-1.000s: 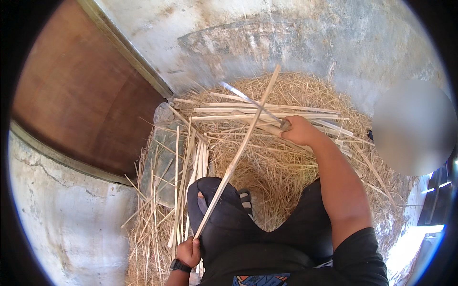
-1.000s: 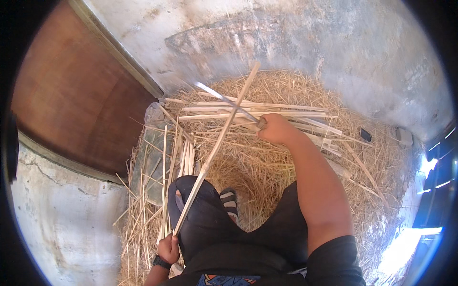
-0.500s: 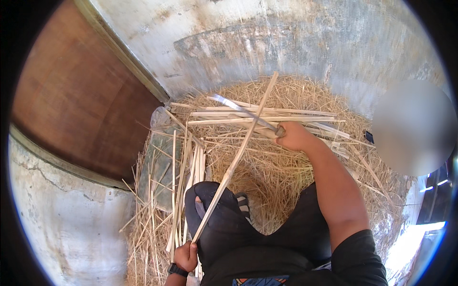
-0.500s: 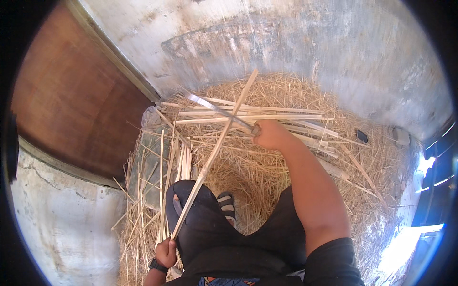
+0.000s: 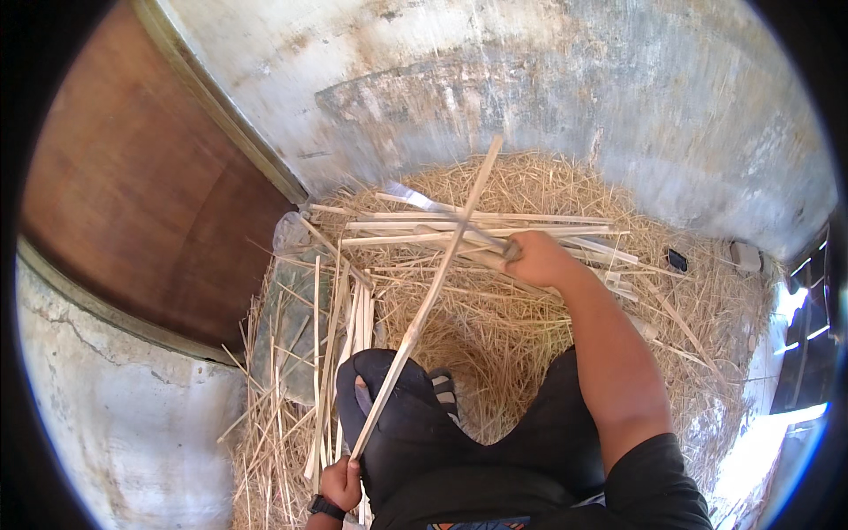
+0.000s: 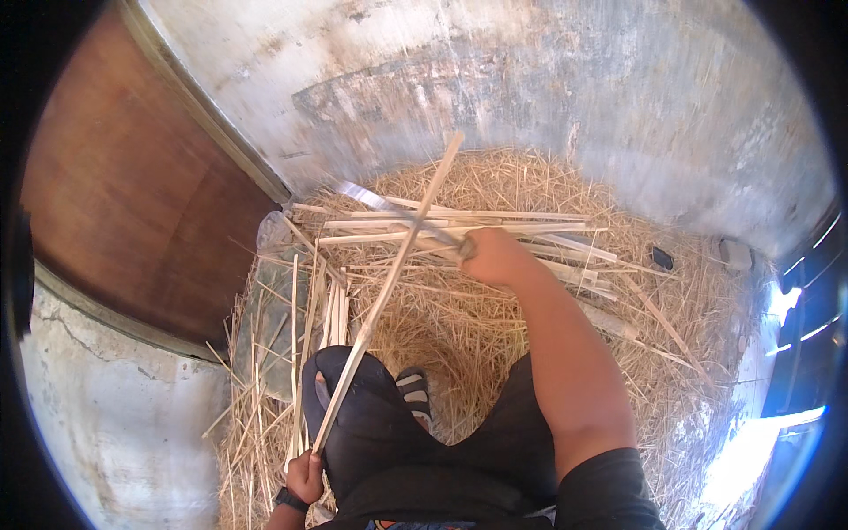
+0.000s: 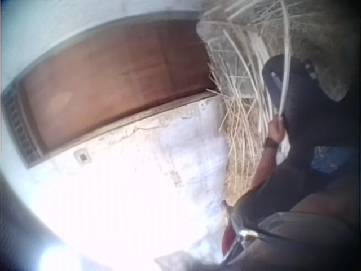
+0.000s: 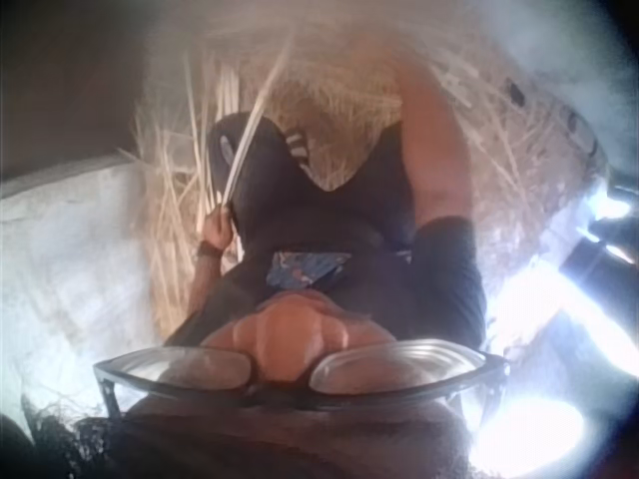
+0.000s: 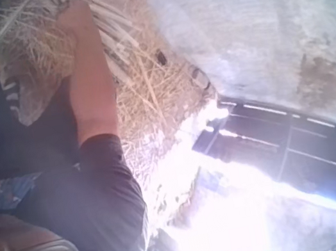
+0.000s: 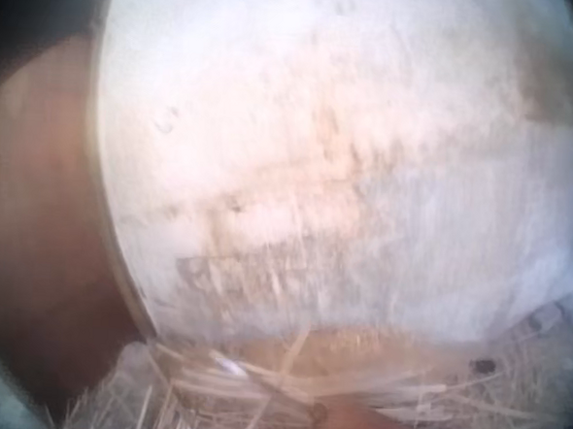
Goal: The person sits on a straw-covered floor and uses a machete to split long bamboo sticks into thinner strips. They hold the bamboo with one hand and repeatedly strike it with the machete, then place the split pieces aside.
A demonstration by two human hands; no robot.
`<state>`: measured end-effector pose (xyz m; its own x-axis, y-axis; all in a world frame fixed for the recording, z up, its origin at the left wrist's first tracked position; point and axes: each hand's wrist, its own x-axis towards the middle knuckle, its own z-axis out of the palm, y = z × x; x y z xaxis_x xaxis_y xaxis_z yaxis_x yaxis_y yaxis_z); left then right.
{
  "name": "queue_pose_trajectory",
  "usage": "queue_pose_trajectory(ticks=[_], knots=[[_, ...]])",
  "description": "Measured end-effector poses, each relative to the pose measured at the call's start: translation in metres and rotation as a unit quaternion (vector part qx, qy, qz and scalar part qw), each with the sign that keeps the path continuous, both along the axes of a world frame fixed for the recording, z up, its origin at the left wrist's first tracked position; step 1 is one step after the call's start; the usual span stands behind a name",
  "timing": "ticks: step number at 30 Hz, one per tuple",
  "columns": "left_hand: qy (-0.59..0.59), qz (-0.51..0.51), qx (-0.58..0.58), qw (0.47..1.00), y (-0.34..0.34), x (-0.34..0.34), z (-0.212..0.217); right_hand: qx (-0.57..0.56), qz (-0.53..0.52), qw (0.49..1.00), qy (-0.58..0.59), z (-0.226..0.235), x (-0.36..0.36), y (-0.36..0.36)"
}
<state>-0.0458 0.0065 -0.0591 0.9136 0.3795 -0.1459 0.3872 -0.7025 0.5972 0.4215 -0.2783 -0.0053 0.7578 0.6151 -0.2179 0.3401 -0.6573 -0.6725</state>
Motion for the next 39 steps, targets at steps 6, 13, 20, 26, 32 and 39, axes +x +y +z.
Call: queue_pose_trajectory(ticks=[6, 13, 20, 26, 32, 39], knots=[[0.014, 0.012, -0.033, 0.999, -0.001, 0.000, 0.008, 0.001, 0.151, 0.988, -0.031, 0.004, -0.026, 0.007], [-0.020, 0.030, -0.134, 0.990, -0.025, -0.006, 0.019, -0.046, 0.249, 0.965, -0.068, 0.017, -0.048, 0.019], [0.027, 0.065, -0.201, 0.977, -0.014, -0.007, 0.012, 0.025, 0.061, 0.997, -0.034, -0.019, -0.008, 0.013], [0.027, 0.035, -0.171, 0.984, -0.012, -0.005, 0.019, -0.066, 0.305, 0.943, -0.112, 0.015, -0.077, 0.045], [0.008, 0.013, -0.104, 0.994, -0.005, -0.007, 0.003, 0.003, 0.038, 0.999, -0.005, 0.011, -0.008, 0.001], [0.006, 0.012, -0.172, 0.985, -0.001, -0.005, 0.000, 0.031, 0.181, 0.981, -0.071, -0.009, -0.044, 0.020]])
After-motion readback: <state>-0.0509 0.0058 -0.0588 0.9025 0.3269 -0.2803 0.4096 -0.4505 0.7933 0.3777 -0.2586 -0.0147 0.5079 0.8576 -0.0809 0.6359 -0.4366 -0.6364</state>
